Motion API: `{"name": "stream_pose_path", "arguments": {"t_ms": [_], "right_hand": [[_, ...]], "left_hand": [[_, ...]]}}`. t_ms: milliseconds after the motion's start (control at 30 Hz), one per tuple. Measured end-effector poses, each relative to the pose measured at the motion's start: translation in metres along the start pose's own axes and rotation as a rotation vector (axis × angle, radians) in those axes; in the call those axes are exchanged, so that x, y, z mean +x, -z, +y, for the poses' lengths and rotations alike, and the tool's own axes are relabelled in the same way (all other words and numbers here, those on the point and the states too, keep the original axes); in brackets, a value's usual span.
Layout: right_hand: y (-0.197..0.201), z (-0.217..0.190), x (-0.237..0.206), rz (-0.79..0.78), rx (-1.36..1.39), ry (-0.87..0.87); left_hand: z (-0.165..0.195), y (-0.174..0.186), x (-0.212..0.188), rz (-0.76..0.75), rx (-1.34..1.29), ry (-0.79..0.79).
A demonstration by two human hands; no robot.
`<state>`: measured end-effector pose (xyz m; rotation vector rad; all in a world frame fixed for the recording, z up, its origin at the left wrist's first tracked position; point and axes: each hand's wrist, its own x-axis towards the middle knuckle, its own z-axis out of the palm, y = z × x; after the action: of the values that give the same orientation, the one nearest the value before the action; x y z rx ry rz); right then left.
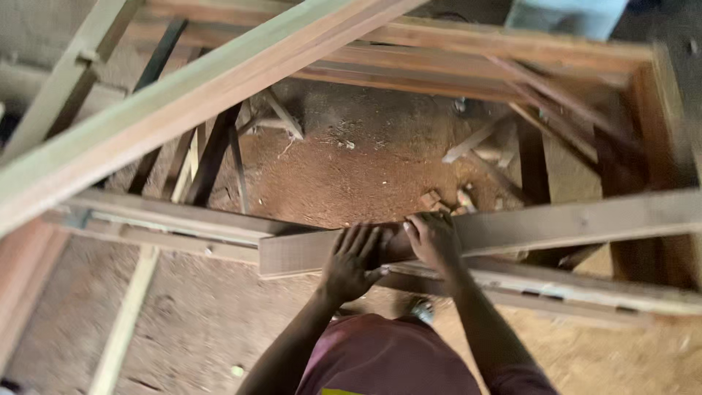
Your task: The person sands long wood beams using sandpaper by hand, moving along the length of the wood and switching between different pieces.
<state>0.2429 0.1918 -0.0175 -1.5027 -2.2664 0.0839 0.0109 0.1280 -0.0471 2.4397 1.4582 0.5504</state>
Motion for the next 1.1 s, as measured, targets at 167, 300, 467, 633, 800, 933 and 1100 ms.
{"name": "stream_pose_path", "arguments": {"t_ms": [167,300,467,633,800,933,1100], "right_hand": [[0.007,-0.002,-0.003,0.039,0.039,-0.045],[0.011,-0.006,-0.004,0.078,-0.012,-0.054],[0.006,-0.002,-0.003,0.034,-0.013,-0.101],[0.002,-0.001,0.003,-0.081,0.063,-0.184],[0.001,-0.004,0.005,-0.034,-0.02,-0.198],[0.005,-0.005,0.004,-0.014,0.013,-0.194],[0.01,-0.008,0.005,0.003,0.06,-0.198]], "left_hand": [[-0.053,0.045,-0.078,0.131,-0.07,0.162],[-0.071,0.062,-0.095,0.093,0.199,0.407],[-0.025,0.038,-0.038,-0.066,0.009,0.215],[0.002,0.033,-0.005,-0.249,0.026,0.007],[-0.047,0.061,-0.061,-0.205,0.185,0.094],[-0.073,0.063,-0.098,0.009,0.152,0.191],[-0.047,0.036,-0.042,-0.043,0.119,0.019]]}}
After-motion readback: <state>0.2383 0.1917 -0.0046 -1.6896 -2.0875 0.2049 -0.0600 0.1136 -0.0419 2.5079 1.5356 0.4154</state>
